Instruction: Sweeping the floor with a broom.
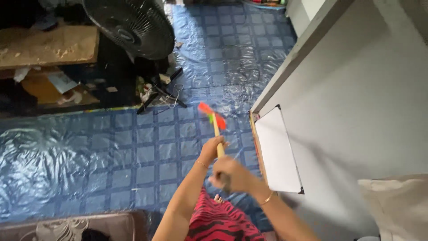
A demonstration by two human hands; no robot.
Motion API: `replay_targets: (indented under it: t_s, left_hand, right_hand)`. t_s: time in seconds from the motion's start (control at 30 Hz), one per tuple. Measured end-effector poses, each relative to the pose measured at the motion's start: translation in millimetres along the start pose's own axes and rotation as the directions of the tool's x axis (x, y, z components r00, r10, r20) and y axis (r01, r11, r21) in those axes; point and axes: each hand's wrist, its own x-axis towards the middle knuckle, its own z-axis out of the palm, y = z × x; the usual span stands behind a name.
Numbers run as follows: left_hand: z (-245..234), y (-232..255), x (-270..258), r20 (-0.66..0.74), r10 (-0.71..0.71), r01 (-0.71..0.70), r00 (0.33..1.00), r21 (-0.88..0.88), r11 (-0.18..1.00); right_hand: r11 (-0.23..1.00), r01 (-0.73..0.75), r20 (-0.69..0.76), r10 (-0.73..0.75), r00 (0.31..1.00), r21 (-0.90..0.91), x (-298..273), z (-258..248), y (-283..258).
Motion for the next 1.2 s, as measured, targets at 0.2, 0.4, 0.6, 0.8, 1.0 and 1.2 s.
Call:
replay_targets:
  t_s: [0.2,0.4,0.6,0.8,1.0,1.2]
  left_hand:
    - [-18,2,35,0.046,0.156,-0.157,0.987,0.011,0.988]
    - [-93,74,45,0.164,0.102,-0.081,0.981,-0.130,0.988]
    - [-66,-45,17,0.361,-0.291,0.243,0.886,0.174,0.954]
    - [-41,-84,30,0.453,-0.249,0.119,0.856,0.296,0.948]
    - [-85,6,137,0.221,0.083,-0.064,0.972,-0.092,0.994]
    - [-68,-37,183,-0.024,0.051,-0.056,0.998,-0.274,0.960]
  right_hand:
    - [0.999,0.035,0.050,-0.036,0.998,0.028,10,-15,-3]
    - [0.908,0.107,-0.219,-0.017,0.976,0.406,92,-126,-49]
    - [0.654,-0.189,-0.247,0.514,0.821,0.733,129,-78,76]
    - [0.640,-0.288,-0.185,0.566,0.803,0.712,112,-76,119]
    - [0.893,-0.301,-0.188,0.376,0.907,0.335,163,-134,32]
    - [0.995,-0.075,-0.024,0.077,0.997,0.066,179,-51,68]
